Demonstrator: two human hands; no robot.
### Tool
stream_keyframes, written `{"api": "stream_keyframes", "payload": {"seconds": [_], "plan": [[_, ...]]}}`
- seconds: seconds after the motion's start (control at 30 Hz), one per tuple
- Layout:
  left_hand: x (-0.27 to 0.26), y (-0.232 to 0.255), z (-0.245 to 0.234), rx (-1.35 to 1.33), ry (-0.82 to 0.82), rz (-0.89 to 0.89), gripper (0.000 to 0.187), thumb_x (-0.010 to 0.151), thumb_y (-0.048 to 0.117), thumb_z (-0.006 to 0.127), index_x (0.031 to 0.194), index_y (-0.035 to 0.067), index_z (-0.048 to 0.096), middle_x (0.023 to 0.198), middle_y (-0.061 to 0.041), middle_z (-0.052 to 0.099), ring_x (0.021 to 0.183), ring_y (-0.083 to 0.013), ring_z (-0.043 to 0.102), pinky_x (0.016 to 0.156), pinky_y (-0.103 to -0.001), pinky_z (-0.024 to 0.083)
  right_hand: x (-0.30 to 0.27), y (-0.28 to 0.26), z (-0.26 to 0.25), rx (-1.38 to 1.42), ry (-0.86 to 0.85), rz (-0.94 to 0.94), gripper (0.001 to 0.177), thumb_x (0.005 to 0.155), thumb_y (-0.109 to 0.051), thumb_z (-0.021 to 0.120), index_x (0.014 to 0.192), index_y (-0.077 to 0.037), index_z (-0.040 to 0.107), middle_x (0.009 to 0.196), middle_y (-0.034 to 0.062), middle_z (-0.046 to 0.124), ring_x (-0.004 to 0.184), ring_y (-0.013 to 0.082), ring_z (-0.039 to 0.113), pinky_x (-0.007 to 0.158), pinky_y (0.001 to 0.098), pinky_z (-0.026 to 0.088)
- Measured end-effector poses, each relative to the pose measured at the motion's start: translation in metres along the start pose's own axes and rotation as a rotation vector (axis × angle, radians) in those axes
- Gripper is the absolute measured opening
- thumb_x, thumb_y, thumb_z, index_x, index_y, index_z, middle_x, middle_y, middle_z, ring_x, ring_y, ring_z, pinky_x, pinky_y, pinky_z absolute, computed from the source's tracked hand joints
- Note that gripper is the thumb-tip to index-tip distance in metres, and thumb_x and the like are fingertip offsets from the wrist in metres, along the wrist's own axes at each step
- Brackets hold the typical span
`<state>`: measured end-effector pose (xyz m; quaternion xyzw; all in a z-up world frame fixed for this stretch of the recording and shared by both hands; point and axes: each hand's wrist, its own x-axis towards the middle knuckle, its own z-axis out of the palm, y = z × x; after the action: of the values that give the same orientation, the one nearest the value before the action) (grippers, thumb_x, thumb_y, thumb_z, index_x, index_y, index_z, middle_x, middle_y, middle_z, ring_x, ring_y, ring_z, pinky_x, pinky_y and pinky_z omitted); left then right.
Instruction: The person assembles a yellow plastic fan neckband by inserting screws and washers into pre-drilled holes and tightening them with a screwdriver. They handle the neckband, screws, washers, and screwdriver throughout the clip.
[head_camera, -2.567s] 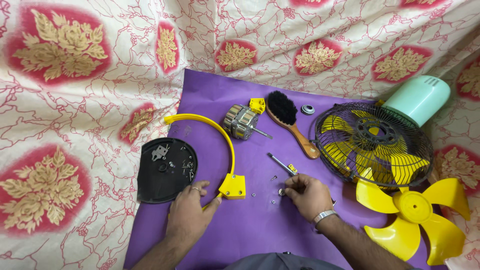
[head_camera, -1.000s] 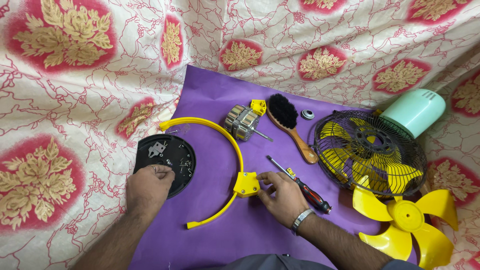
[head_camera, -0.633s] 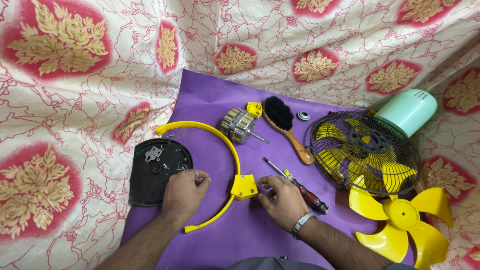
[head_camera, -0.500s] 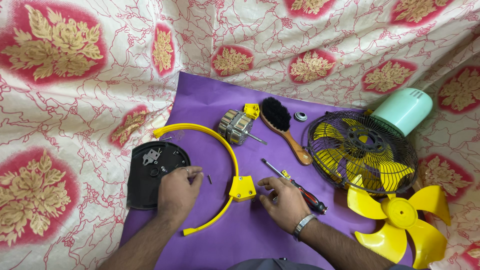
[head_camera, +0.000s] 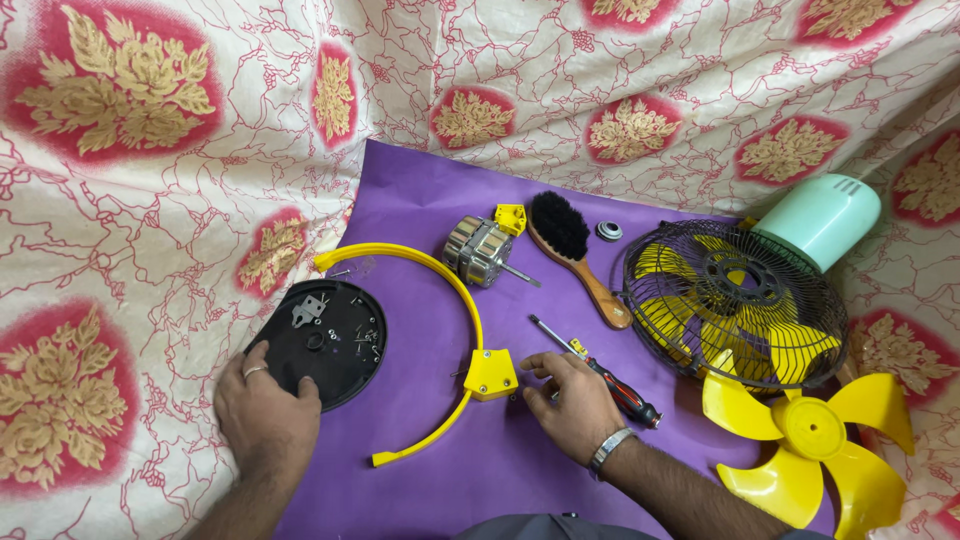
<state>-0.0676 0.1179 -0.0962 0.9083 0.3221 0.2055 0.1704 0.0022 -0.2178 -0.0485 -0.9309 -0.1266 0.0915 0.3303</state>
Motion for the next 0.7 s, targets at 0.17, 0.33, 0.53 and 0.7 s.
{"api": "stream_keyframes", "payload": {"seconds": [0.17, 0.33, 0.53, 0.7], "plan": [[0.009, -0.001, 0.003, -0.111, -0.07, -0.316, 0.076, 0.077, 0.006, 0.072, 0.149, 0.005, 0.05, 0.149, -0.024, 0.047, 0.136, -0.0394, 0.049, 0.116, -0.05, 0.038, 0.002, 0.0, -0.001, -0.004, -0.01, 0.009, 0.033, 0.084, -0.015, 0.074, 0.116, -0.015, 0.069, 0.107, 0.0079, 0.072, 0.081, 0.0184, 0.074, 0.08, 0.0337, 0.061], [0.014, 0.004, -0.007, -0.224, -0.016, -0.236, 0.08, 0.074, 0.0, 0.07, 0.15, -0.002, 0.045, 0.136, -0.029, 0.056, 0.125, -0.0415, 0.057, 0.109, -0.047, 0.044, 0.004, 0.001, -0.001, 0.0, -0.002, 0.003, 0.033, 0.084, -0.016, 0.074, 0.117, -0.015, 0.069, 0.107, 0.0084, 0.071, 0.083, 0.0196, 0.074, 0.08, 0.0342, 0.06], [0.015, 0.022, -0.008, -0.94, -0.257, -0.413, 0.073, 0.07, -0.01, 0.063, 0.141, -0.002, 0.05, 0.124, -0.016, 0.071, 0.11, -0.0223, 0.068, 0.099, -0.035, 0.051, 0.003, 0.001, 0.001, -0.006, -0.004, 0.002, 0.032, 0.084, -0.016, 0.074, 0.115, -0.015, 0.069, 0.107, 0.0082, 0.071, 0.082, 0.0183, 0.074, 0.08, 0.0335, 0.061], [0.018, 0.042, -0.018, -0.998, -0.295, -0.369, 0.05, 0.082, -0.001, 0.071, 0.131, -0.002, 0.06, 0.12, -0.011, 0.073, 0.106, -0.0183, 0.07, 0.097, -0.033, 0.052, 0.004, 0.0, 0.001, 0.013, 0.005, -0.022, 0.033, 0.083, -0.015, 0.073, 0.116, -0.015, 0.069, 0.106, 0.0079, 0.072, 0.079, 0.0176, 0.075, 0.08, 0.0336, 0.061]]}}
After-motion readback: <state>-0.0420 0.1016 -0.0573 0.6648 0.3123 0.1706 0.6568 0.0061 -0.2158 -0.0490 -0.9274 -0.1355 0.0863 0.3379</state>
